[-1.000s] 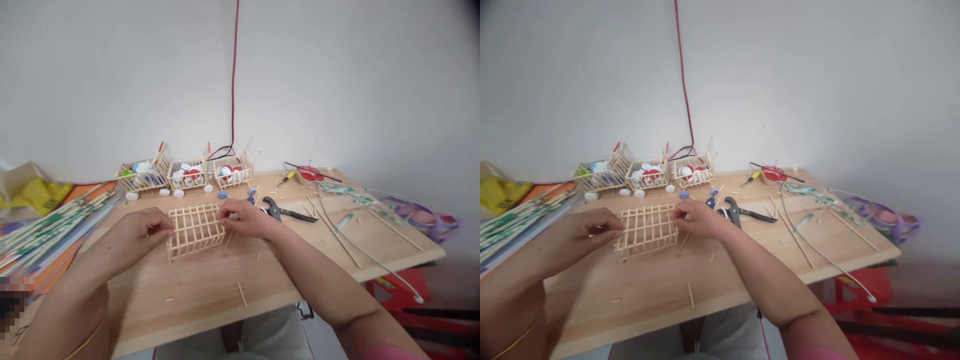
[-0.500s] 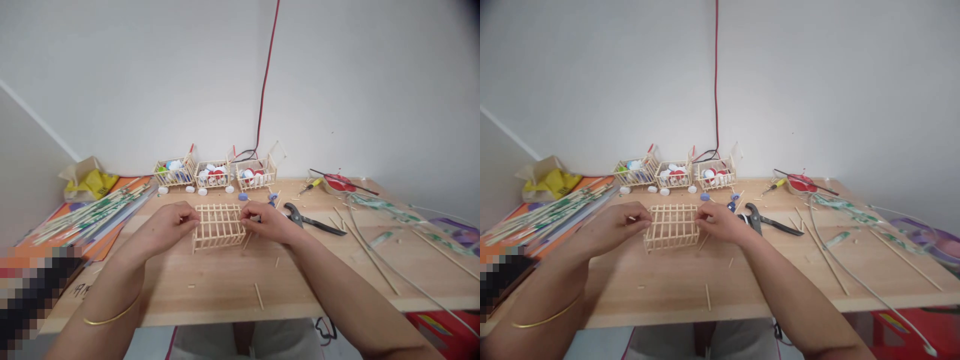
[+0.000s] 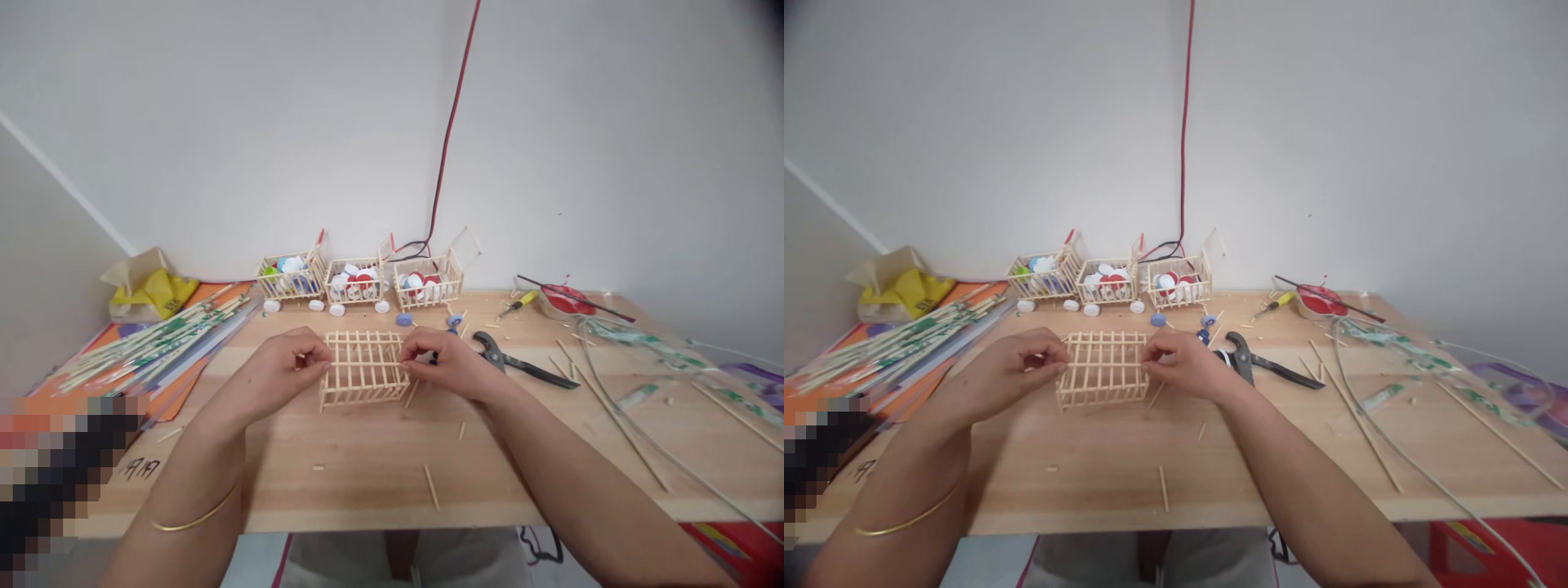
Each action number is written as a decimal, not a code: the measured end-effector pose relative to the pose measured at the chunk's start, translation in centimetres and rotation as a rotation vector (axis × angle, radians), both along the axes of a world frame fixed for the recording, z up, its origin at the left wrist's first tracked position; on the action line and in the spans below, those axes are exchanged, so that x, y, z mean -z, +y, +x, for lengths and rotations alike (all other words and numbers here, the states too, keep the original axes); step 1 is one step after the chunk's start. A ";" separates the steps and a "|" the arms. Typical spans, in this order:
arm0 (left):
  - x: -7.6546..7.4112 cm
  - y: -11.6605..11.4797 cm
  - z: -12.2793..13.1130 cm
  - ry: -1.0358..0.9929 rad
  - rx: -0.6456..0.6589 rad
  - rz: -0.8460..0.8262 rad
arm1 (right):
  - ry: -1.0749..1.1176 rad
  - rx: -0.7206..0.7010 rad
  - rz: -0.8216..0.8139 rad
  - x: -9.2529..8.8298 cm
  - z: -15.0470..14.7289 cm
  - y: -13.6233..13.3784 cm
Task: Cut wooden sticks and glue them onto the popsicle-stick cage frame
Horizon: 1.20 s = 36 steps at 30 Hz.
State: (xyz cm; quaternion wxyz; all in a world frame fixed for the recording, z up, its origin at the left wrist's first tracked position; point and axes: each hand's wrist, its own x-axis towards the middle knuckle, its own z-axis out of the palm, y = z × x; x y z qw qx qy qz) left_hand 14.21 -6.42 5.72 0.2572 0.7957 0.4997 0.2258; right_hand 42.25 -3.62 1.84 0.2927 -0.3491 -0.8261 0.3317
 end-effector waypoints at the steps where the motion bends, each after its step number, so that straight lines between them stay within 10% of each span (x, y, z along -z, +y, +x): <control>1: 0.0 0.0 -0.1 -0.002 -0.002 -0.002 | 0.002 -0.002 0.000 0.0 0.0 0.0; 36: 0.1 0.0 -1.0 -0.176 -0.059 -0.133 | -0.029 0.045 -0.006 -0.1 0.1 -0.1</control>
